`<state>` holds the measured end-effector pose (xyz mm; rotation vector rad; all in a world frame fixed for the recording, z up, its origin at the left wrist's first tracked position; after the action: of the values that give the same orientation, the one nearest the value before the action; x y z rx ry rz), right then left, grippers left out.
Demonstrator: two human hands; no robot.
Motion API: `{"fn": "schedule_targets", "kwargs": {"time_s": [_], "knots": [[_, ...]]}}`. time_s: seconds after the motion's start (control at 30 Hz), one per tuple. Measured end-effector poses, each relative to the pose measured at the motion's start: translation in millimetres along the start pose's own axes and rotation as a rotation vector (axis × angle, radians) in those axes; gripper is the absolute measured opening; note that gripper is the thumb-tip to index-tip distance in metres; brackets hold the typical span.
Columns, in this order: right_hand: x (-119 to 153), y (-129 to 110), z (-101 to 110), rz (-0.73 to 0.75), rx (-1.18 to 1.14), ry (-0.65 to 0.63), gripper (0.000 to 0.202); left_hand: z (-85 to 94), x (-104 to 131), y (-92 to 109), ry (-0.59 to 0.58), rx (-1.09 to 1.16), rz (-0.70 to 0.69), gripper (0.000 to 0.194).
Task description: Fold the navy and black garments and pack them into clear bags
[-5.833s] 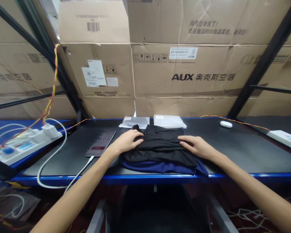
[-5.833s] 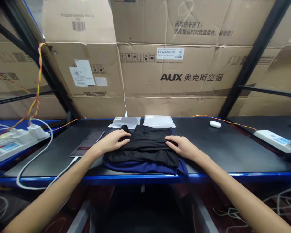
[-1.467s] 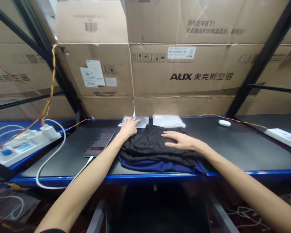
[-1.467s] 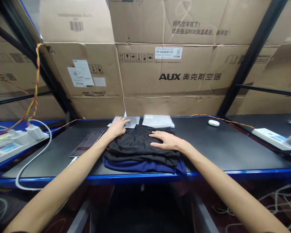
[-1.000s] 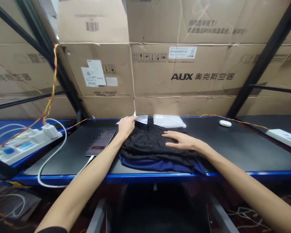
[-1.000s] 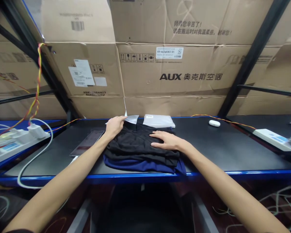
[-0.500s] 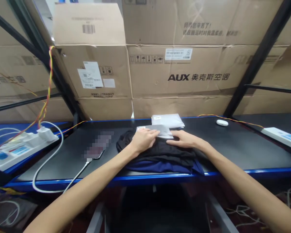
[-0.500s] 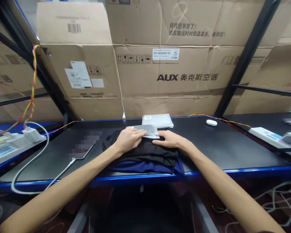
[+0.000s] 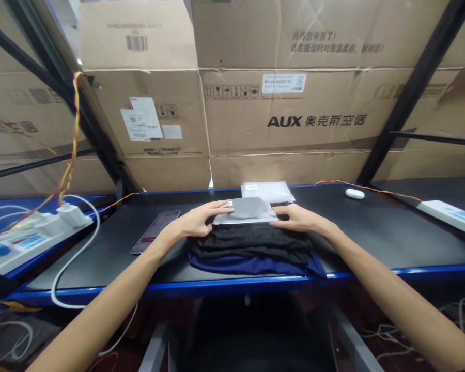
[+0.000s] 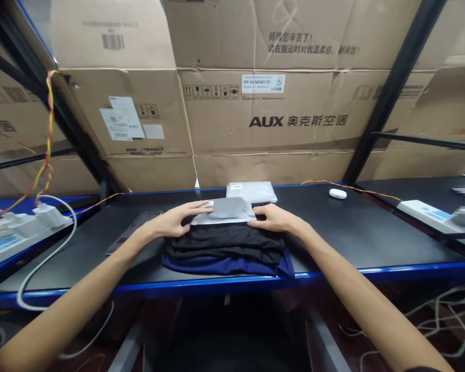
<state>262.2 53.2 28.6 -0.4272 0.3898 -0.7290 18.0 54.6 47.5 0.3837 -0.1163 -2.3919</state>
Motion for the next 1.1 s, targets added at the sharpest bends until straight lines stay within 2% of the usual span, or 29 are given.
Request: {"fn": "schedule_targets", "kwargs": {"time_s": [0.13, 0.2, 0.27, 0.37, 0.47, 0.63, 0.73, 0.9, 1.1], "knots": [[3, 10, 10, -0.052, 0.08, 0.07, 0.056, 0.2, 8, -18, 0.146, 0.04, 0.031, 0.042], [5, 14, 17, -0.078, 0.124, 0.13, 0.07, 0.2, 8, -21, 0.208, 0.038, 0.019, 0.026], [5, 13, 21, -0.056, 0.139, 0.196, 0.073, 1.0, 9, -19, 0.263, 0.03, 0.004, 0.016], [1, -3, 18, 0.088, 0.156, 0.288, 0.055, 1.0, 10, -14, 0.296, 0.015, -0.015, 0.014], [-8, -32, 3, 0.261, 0.213, 0.314, 0.035, -1.7, 11, -7, 0.268, 0.013, -0.029, 0.013], [-31, -87, -37, 0.487, 0.449, 0.23, 0.023, -0.7, 10, -3, 0.272, 0.019, -0.002, 0.012], [-48, -109, -54, 0.557, 0.634, 0.208, 0.021, -0.4, 10, -3, 0.273, 0.018, 0.01, 0.013], [-68, -117, -76, 0.555, 0.839, 0.171, 0.028, -1.3, 11, -3, 0.274, 0.01, 0.019, 0.015], [-70, -120, -80, 0.54, 0.92, 0.237, 0.031, -1.5, 11, -3, 0.279, 0.006, 0.008, 0.016]]}}
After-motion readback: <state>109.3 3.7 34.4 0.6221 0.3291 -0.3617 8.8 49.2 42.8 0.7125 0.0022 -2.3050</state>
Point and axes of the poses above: each hand's wrist, its own x-axis away from the middle knuckle, its own z-axis out of the back of the hand, y = z × x, the point moved 8 cm from there along -x, towards the middle knuckle, and after that the axes turned 8 degrees about z, right-handed, at the moved point
